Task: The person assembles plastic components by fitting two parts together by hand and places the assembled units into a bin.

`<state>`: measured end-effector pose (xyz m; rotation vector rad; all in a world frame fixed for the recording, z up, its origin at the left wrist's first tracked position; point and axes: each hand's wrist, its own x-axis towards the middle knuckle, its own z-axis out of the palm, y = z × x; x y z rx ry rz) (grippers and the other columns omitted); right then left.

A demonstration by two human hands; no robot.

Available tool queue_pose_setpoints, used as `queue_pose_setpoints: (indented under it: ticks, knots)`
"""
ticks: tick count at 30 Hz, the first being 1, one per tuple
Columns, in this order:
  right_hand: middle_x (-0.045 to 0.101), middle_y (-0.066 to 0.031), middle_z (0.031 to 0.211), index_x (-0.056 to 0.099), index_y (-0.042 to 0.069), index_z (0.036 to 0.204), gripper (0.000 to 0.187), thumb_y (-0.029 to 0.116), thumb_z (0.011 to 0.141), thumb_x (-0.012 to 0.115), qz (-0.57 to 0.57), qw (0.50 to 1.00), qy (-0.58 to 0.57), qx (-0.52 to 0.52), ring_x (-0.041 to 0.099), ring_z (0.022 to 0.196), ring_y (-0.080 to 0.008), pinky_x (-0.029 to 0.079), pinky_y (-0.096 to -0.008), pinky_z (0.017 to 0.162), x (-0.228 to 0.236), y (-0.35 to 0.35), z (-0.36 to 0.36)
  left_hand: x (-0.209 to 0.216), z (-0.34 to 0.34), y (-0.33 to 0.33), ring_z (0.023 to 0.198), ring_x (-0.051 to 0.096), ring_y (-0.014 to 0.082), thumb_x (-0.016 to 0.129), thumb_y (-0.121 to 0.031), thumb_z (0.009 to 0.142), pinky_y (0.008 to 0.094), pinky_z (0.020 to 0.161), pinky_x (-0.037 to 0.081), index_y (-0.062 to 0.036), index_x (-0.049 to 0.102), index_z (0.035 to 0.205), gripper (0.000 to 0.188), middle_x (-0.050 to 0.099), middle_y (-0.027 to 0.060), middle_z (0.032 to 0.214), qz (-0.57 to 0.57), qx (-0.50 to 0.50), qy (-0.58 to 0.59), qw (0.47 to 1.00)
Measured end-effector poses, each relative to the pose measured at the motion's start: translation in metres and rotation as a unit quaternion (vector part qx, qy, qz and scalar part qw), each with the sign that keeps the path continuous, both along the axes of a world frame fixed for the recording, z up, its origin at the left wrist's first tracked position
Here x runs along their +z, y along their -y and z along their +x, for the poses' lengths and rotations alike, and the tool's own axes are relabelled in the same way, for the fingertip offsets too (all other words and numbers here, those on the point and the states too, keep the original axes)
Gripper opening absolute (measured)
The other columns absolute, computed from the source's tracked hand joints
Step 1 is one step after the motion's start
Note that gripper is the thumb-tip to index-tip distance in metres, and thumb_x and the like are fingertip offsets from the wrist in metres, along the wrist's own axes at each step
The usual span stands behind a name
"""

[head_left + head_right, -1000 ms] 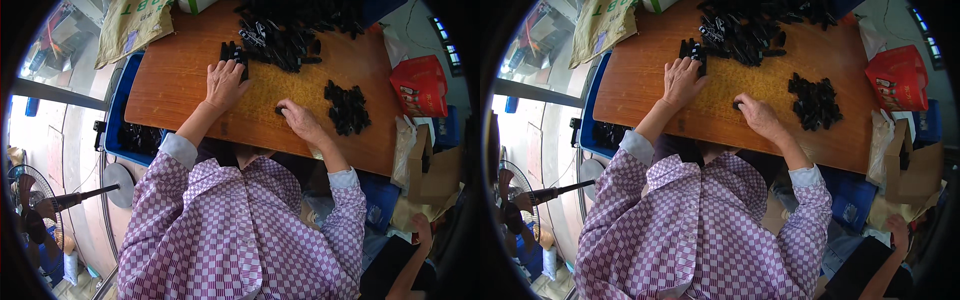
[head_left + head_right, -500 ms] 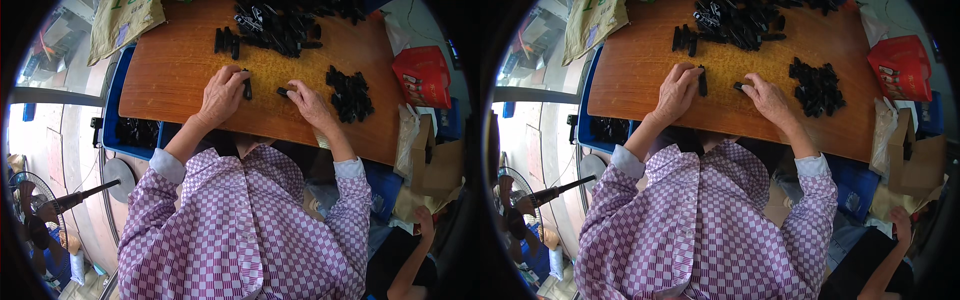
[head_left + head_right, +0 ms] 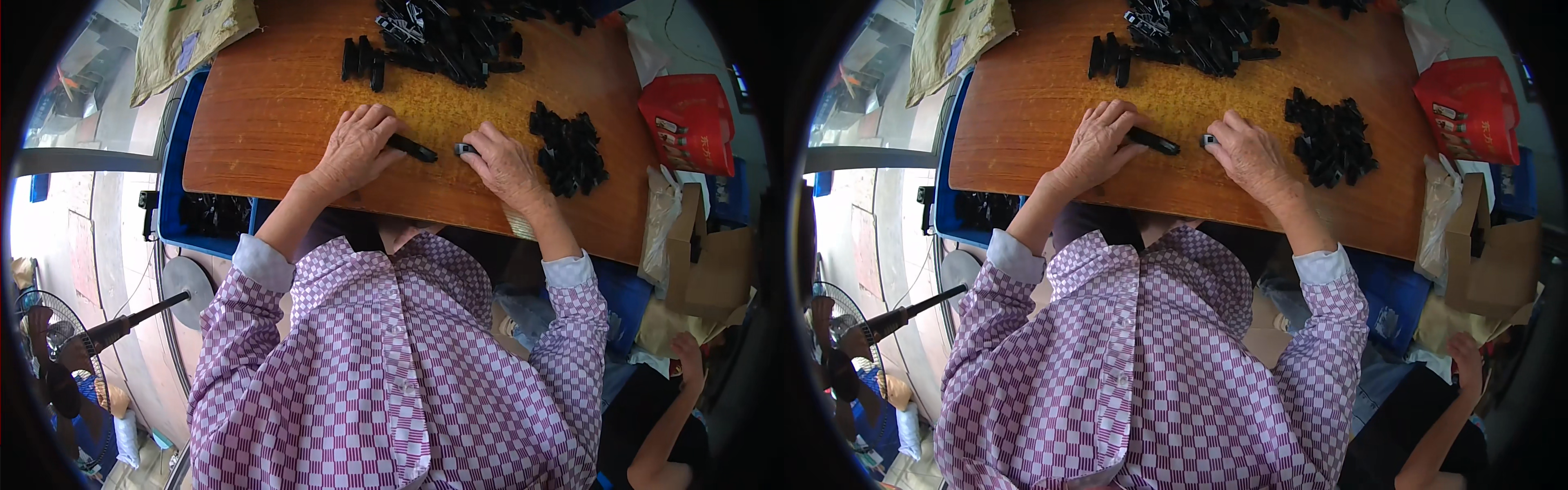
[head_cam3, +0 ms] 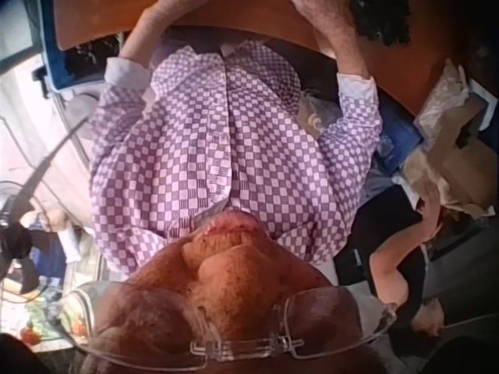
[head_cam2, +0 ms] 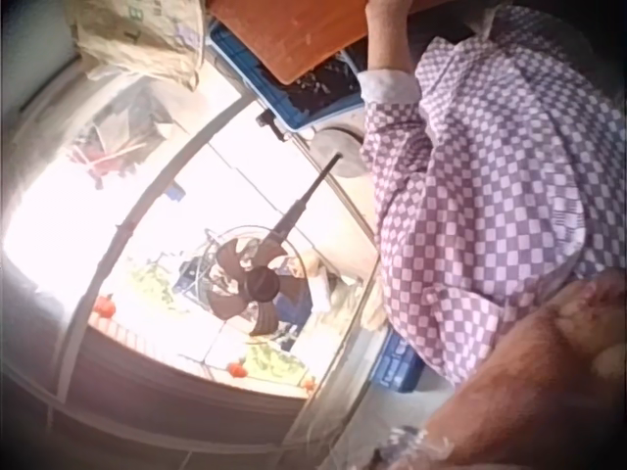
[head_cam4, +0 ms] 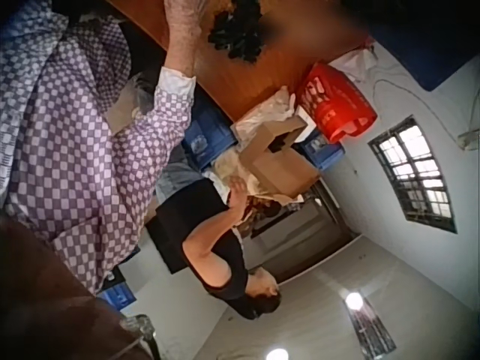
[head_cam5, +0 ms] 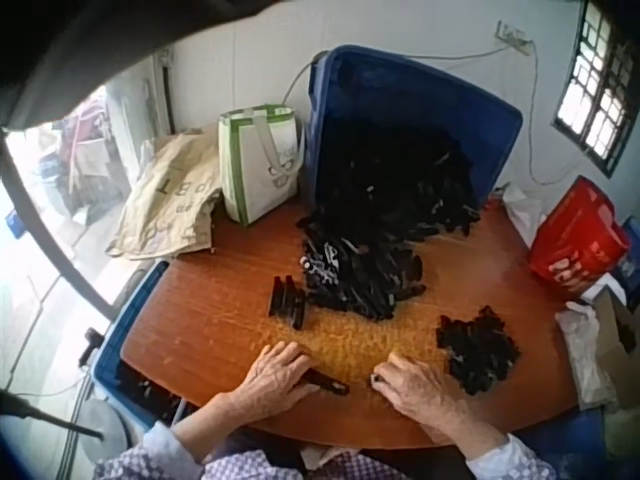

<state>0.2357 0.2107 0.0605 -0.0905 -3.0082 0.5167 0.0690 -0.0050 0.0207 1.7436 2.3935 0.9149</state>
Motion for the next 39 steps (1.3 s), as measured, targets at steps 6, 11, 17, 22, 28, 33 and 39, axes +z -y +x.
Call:
queue_pose_setpoints:
  ticks: [6,11,17,22,28,33,39]
  knots:
    - [0.057,-0.0068,0.093,0.066,0.004,0.105,0.021,0.013,0.087,0.072,-0.207,0.976,-0.007,-0.060,0.061,0.080,-0.0226,0.049,-0.0342,0.067,-0.001,0.018,-0.007,-0.003,-0.007,0.003,0.107,0.052,0.0267,0.072,-0.021,0.082,0.0399,0.095,0.040,-0.0097,0.067,0.104,0.025,0.056,0.0056,0.111,-0.007,-0.012,0.019,1.000]
    - [0.056,-0.0059,0.091,0.067,0.003,0.100,0.019,0.008,0.084,0.074,-0.208,0.975,-0.073,-0.023,0.059,0.078,-0.0199,0.048,-0.0309,0.065,-0.015,0.033,-0.013,-0.003,-0.006,0.004,0.106,0.052,0.0258,0.073,-0.020,0.081,0.0395,0.095,0.040,-0.0094,0.068,0.101,0.023,0.057,0.0038,0.108,-0.002,-0.012,0.025,1.000]
    - [0.059,-0.0072,0.088,0.066,0.003,0.094,0.017,0.009,0.081,0.075,-0.109,0.990,-0.079,0.032,0.060,0.077,-0.0232,0.049,-0.0342,0.066,-0.013,0.026,-0.013,0.000,-0.006,0.001,0.103,0.053,0.0252,0.073,-0.020,0.080,0.0387,0.093,0.041,-0.0089,0.069,0.098,0.021,0.059,0.0034,0.104,-0.012,-0.025,0.037,0.999]
    - [0.060,-0.0077,0.086,0.064,0.004,0.090,0.018,0.013,0.081,0.076,-0.112,0.991,-0.073,0.013,0.062,0.075,-0.0252,0.050,-0.0366,0.066,-0.014,0.040,-0.025,-0.002,-0.010,0.001,0.102,0.055,0.0253,0.073,-0.020,0.080,0.0387,0.091,0.042,-0.0082,0.070,0.096,0.020,0.061,0.0041,0.103,0.001,-0.043,0.046,0.998]
    - [0.061,-0.0073,0.084,0.063,0.005,0.092,0.023,0.022,0.083,0.075,-0.074,0.992,-0.096,0.016,0.064,0.073,-0.0249,0.051,-0.0354,0.063,-0.017,0.039,-0.025,-0.001,-0.009,0.001,0.101,0.055,0.0233,0.072,-0.022,0.082,0.0377,0.092,0.042,-0.0091,0.070,0.098,0.021,0.061,0.0041,0.099,0.009,-0.020,0.022,1.000]
    - [0.062,-0.0080,0.089,0.060,0.006,0.102,0.028,0.026,0.087,0.073,0.085,0.982,-0.132,-0.103,0.066,0.075,-0.0262,0.053,-0.0358,0.062,0.009,-0.007,0.020,0.005,-0.003,0.007,0.097,0.060,0.0266,0.071,-0.025,0.084,0.0394,0.087,0.046,-0.0081,0.068,0.102,0.025,0.063,0.0066,0.099,0.018,0.035,0.001,0.999]
    - [0.061,-0.0123,0.093,0.058,0.004,0.102,0.019,0.018,0.091,0.066,0.194,0.957,0.015,-0.215,0.066,0.084,-0.0326,0.055,-0.0402,0.068,0.001,-0.058,0.063,0.026,-0.038,-0.027,0.092,0.065,0.0299,0.071,-0.034,0.087,0.0413,0.079,0.050,-0.0079,0.064,0.105,0.032,0.065,0.0078,0.099,-0.035,0.249,0.091,0.964]
